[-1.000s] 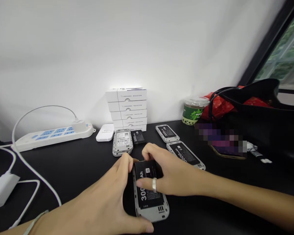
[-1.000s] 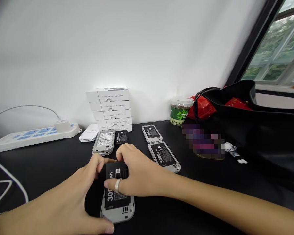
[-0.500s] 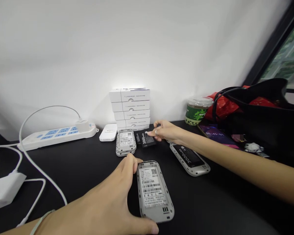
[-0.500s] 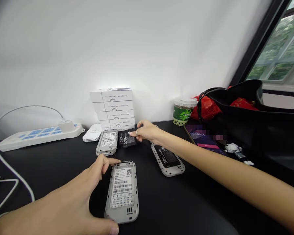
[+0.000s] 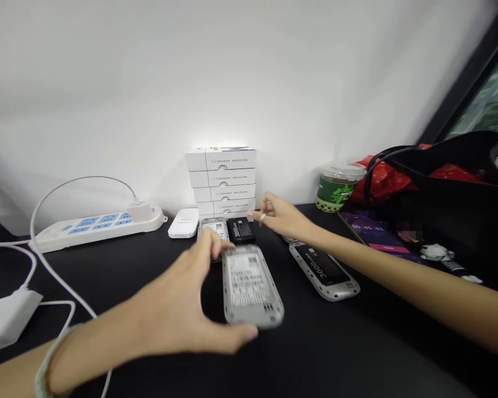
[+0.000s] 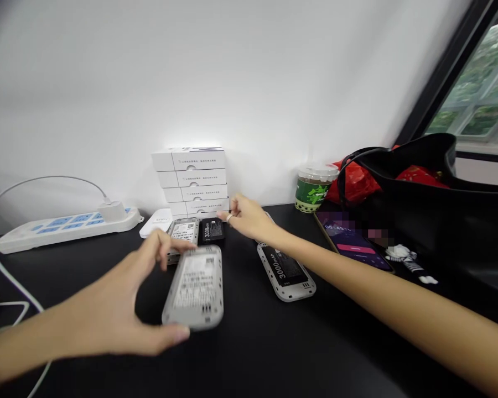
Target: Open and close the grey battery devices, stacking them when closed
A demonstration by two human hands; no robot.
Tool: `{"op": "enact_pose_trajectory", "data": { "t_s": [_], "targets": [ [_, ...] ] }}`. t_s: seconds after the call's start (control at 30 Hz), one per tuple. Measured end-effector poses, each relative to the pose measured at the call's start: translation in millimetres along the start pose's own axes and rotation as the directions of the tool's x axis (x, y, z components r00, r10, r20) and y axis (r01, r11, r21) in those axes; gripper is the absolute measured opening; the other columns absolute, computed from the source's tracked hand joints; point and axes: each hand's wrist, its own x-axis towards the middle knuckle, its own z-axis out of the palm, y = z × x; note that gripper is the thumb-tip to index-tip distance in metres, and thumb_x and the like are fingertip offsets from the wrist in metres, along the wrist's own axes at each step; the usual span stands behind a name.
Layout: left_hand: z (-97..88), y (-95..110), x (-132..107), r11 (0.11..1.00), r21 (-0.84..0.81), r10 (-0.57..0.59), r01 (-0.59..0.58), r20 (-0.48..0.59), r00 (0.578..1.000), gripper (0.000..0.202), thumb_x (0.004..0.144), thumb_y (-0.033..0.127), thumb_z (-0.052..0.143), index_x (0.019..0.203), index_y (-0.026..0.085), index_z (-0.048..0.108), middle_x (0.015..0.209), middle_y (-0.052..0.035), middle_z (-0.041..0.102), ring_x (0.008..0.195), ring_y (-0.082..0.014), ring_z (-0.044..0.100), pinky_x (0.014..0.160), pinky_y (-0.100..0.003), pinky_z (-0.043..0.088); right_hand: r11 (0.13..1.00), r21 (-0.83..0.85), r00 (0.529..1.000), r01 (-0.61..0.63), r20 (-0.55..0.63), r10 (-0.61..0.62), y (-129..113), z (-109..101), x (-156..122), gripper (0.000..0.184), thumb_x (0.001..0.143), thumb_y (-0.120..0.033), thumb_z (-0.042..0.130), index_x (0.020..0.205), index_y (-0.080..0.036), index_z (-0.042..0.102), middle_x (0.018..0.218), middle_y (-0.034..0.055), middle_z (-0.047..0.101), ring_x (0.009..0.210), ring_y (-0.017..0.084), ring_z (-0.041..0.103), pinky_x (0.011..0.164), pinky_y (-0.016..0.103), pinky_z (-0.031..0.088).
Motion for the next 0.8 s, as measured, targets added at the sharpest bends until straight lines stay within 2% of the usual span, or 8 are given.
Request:
{"op": "enact_pose_trajectory", "data": {
  "t_s": [0.1,0.2,0.3,0.47,0.53,0.63,0.73,0.8],
  "targets": [
    [-19.0,-19,20,0.995,0.039,0.098,-0.093,-0.143,0.985,0.059,0.069,0.048,0.077,0.09,0.027,0.025,0.127,-0.0092,0.055,0.115,-0.0282,0.055,0.093,-0.042,0.048,0.997,-0.007,0.997,0.073,0.027,-0.073,4,-28,-24,0.034,0.083,-0.045,0.067,0.08,-0.023,0.042,0.073,-0.0038,0.051,0.068,0.014,0.048,0.063,0.028,0.038],
    [-27.0,-41,33,0.998,0.006,0.057,-0.056,-0.15,0.987,0.059,0.072,0.049,0.074,0.088,0.027,0.022,0.136,-0.013,0.053,0.124,-0.0302,0.051,0.098,-0.049,0.043,0.992,-0.064,0.991,0.112,0.084,-0.107,15,-56,-50,0.033,0.084,-0.049,0.067,0.082,-0.022,0.049,0.076,-0.0011,0.054,0.067,0.014,0.048,0.062,0.028,0.039],
    [-25.1,-57,39,0.999,0.011,0.043,-0.042,-0.131,0.991,0.059,0.073,0.05,0.074,0.086,0.028,0.021,0.138,-0.0152,0.053,0.128,-0.0311,0.049,0.101,-0.052,0.041,0.981,-0.149,0.985,0.128,0.132,-0.108,26,-74,-73,0.031,0.085,-0.051,0.067,0.086,-0.022,0.055,0.089,0.0031,0.06,0.07,0.016,0.05,0.065,0.03,0.044],
    [-21.5,-67,42,0.999,0.037,0.021,-0.017,-0.119,0.993,0.059,0.075,0.057,0.071,0.087,0.028,0.021,0.139,-0.0147,0.05,0.122,-0.0302,0.054,0.094,-0.049,0.049,0.956,-0.246,0.961,0.163,0.259,-0.097,35,-86,-101,0.037,0.076,-0.051,0.076,0.099,-0.026,0.062,0.124,0.0076,0.062,0.1,0.027,0.06,0.088,0.04,0.051],
    [-21.8,-68,43,0.998,0.057,0.021,-0.014,-0.132,0.991,0.06,0.075,0.059,0.071,0.088,0.028,0.021,0.137,-0.0138,0.051,0.121,-0.0299,0.055,0.092,-0.048,0.051,0.949,-0.272,0.954,0.158,0.29,-0.076,40,-91,-107,0.052,0.068,-0.05,0.083,0.11,-0.03,0.062,0.134,0.0063,0.058,0.115,0.032,0.058,0.097,0.043,0.05],
    [-21.1,-66,42,0.994,0.11,0.027,-0.01,-0.151,0.988,0.059,0.076,0.059,0.07,0.088,0.028,0.021,0.141,-0.0137,0.048,0.122,-0.0318,0.053,0.094,-0.052,0.048,0.947,-0.29,0.935,0.139,0.352,-0.03,48,-97,-109,0.081,0.057,-0.049,0.089,0.129,-0.035,0.054,0.145,0.0043,0.049,0.131,0.037,0.048,0.106,0.045,0.046],
    [-18.7,-63,40,0.987,0.158,0.057,-0.036,-0.13,0.99,0.056,0.078,0.056,0.068,0.087,0.028,0.021,0.148,-0.0113,0.043,0.124,-0.0319,0.05,0.099,-0.054,0.043,0.948,-0.292,0.922,0.123,0.388,0.0,50,-100,-107,0.089,0.058,-0.048,0.089,0.136,-0.035,0.048,0.148,0.0052,0.045,0.134,0.037,0.045,0.108,0.048,0.044],
    [-17.1,-63,38,0.984,0.176,0.06,-0.041,-0.106,0.993,0.051,0.082,0.055,0.065,0.087,0.027,0.022,0.143,-0.0095,0.049,0.121,-0.0315,0.052,0.099,-0.055,0.042,0.95,-0.295,0.925,0.107,0.379,0.014,47,-98,-105,0.086,0.061,-0.048,0.087,0.136,-0.033,0.048,0.144,0.0065,0.049,0.13,0.037,0.049,0.107,0.049,0.045]
  ]
}}
